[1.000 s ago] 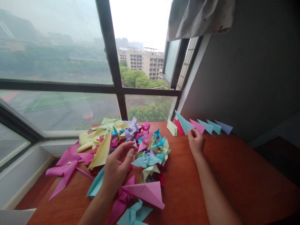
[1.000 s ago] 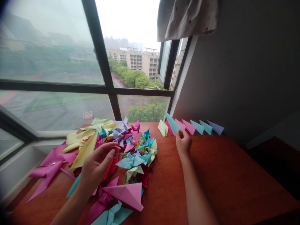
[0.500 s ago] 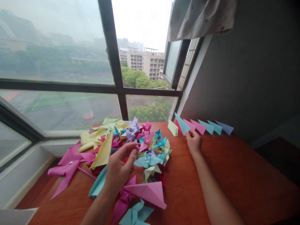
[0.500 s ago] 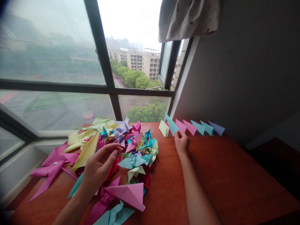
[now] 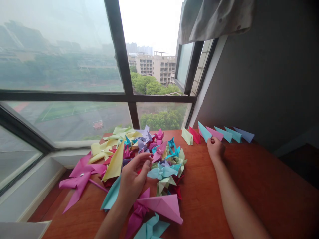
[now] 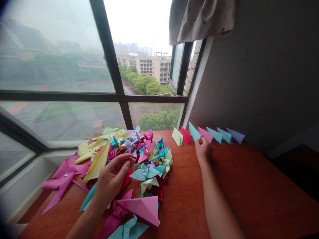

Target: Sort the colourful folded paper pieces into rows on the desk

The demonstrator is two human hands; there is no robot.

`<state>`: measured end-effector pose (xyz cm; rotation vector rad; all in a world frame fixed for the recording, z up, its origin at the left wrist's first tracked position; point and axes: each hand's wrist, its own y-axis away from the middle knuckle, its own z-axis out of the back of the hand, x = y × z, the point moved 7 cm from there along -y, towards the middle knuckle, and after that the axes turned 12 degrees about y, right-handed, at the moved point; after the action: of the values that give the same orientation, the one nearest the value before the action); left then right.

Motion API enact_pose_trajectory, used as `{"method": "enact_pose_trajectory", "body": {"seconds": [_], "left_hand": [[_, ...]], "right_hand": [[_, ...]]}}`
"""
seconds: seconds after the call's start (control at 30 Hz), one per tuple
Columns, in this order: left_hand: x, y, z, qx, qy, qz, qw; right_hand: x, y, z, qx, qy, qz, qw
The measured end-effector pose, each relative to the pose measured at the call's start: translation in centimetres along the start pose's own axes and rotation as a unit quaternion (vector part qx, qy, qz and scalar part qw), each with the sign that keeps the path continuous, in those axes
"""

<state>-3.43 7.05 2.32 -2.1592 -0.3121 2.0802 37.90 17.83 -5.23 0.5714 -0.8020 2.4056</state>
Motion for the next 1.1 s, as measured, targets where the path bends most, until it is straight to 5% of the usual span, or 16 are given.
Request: {"method": "enact_pose_trajectory", "body": {"seconds": [0.27, 0.47, 0.6, 0.73, 0.93, 1.0, 1.1], "left_hand": [[-0.3, 0.0, -0.1, 0.006, -0.007, -0.005, 1.000], [-0.1, 0.0, 0.0, 0.003, -0.004, 0.006, 1.000], [0.0, -0.1, 0.1, 0.003, -0.009, 0.001, 1.000], [0.2, -0.1, 0.2, 0.005, -0.006, 0.009, 1.000], [0.5, -0.2, 0.4, 0.003, -0.025, -0.002, 1.000], [0.6, -0.3, 0.5, 0.002, -0.031, -0.001, 1.000], [0.7, -0.3, 0.5, 0.001, -0.035, -0.001, 0.999]], "right_hand": [[0.7, 0.2, -1.4, 0.037, 0.032, 0.015, 0.999], [2.1, 0.7, 1.0, 0.031, -0.001, 0.019, 0.999], [5.5, 2.5, 2.8, 0.075, -0.090, 0.076, 0.990], [11.4, 8.4, 3.8, 0.277, -0.243, 0.210, 0.906], [17.5, 19.2, 8.2, 0.547, -0.208, 0.394, 0.709], [18.2, 20.7, 9.6, 0.548, -0.199, 0.425, 0.692], [18.3, 21.6, 10.0, 0.523, -0.161, 0.446, 0.708]]}}
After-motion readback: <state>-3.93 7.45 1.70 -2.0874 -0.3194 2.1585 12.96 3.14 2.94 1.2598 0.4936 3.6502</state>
